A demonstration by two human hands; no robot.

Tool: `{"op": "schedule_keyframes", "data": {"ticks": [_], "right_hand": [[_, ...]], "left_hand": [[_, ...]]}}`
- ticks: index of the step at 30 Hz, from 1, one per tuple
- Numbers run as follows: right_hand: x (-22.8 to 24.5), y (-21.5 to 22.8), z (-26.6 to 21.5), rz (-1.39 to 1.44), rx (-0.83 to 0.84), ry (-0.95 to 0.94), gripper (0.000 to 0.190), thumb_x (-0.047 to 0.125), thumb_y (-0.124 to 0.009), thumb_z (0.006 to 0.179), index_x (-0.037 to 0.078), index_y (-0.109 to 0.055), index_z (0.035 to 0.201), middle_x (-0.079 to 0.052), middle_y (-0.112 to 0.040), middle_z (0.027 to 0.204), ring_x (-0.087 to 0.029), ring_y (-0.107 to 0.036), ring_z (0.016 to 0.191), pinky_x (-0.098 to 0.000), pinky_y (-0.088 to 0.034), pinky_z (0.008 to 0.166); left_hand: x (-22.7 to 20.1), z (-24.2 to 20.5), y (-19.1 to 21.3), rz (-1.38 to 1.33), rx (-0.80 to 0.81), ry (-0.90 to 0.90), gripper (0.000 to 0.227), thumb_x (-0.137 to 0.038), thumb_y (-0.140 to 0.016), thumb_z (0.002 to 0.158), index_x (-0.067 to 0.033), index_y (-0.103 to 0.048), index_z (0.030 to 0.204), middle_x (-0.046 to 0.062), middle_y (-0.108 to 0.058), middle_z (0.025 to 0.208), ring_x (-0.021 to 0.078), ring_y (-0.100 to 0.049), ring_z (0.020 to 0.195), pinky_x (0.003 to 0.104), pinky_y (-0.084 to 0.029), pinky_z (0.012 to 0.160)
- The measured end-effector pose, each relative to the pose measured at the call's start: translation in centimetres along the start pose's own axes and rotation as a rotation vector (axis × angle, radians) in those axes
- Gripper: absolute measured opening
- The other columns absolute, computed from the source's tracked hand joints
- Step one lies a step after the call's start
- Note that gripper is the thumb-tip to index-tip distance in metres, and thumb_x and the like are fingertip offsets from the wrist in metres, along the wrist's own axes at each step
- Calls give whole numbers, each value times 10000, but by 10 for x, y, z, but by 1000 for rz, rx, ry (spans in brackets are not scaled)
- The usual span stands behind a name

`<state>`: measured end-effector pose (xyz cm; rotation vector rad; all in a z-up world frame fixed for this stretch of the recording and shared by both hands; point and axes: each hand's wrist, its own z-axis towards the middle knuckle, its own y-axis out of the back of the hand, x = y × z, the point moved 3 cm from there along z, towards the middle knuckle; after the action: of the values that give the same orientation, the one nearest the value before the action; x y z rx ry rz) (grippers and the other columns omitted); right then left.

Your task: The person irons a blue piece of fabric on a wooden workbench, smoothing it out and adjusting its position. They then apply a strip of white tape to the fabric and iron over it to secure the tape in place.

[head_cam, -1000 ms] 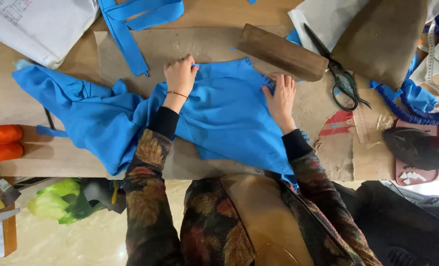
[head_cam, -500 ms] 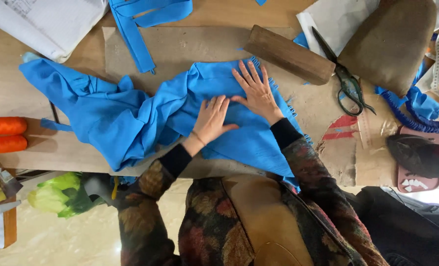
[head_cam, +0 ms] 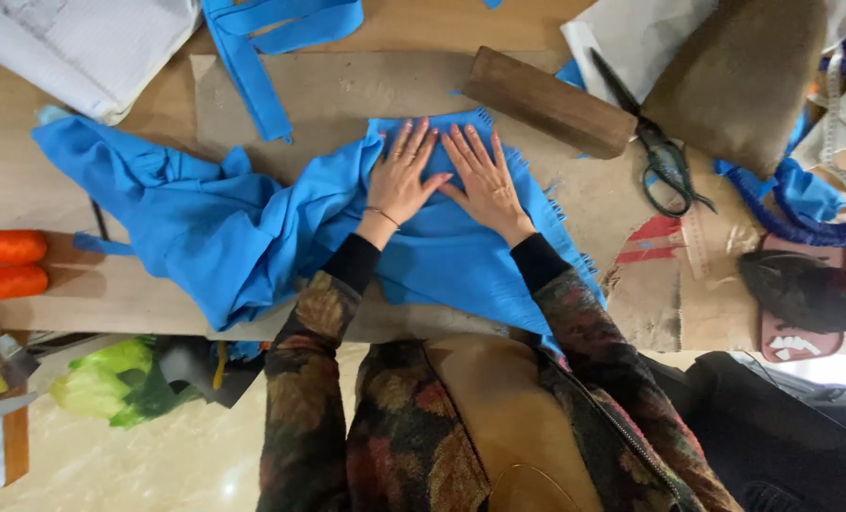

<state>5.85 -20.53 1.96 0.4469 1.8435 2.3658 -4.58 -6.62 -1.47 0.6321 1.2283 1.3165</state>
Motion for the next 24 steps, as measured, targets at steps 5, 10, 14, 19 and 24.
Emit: {"op": "schedule_keyframes", "data": {"ticks": [5,10,14,19,24], "right_hand": [[-12,18,-37,77,30,-9,795,587,-500,1047,151,-275,1673,-100,-252,1719,-322,-221,1577,-604,-117,1254],[-12,46,-84,85,77,-53,820,599,-488,1022,140,-282,1669,-133,-245,1717,-355,-226,1570,-626,-106,1245],[-5,78,-122,120,85,-164,787,555,-535,1019,139,-328,1654,-172,-333,1673,-399,-264,1543,-683,-128,1215],[-6,100,-182,165,107,-310,745,514,-514,1030,173,-316,1661,-153,-288,1696,-365,-195,1572,-648,-131,1225],[-39,121,-247,204,94,-412,752,546,-536,991,247,-336,1651,-124,-301,1692,-332,-223,1569,-547,-178,1248]], "left_hand": [[29,-13,15,96,89,3,778,-659,-550,1015,-259,-343,1650,5,-195,1734,267,-181,1583,619,-334,1190],[29,-12,16,125,194,94,822,-716,-516,1019,-333,-217,1682,-39,-76,1755,234,-103,1605,628,-301,1208],[-11,5,7,155,225,229,821,-711,-532,988,-207,-353,1610,93,-216,1708,301,-142,1590,667,-98,1242],[-69,27,-17,107,99,57,850,-702,-533,1015,-200,-291,1657,61,-221,1732,270,-150,1602,638,-72,1259],[-59,18,-31,135,-24,-30,770,-663,-615,963,-264,-432,1596,76,-322,1693,343,-320,1532,665,-223,1190]]}}
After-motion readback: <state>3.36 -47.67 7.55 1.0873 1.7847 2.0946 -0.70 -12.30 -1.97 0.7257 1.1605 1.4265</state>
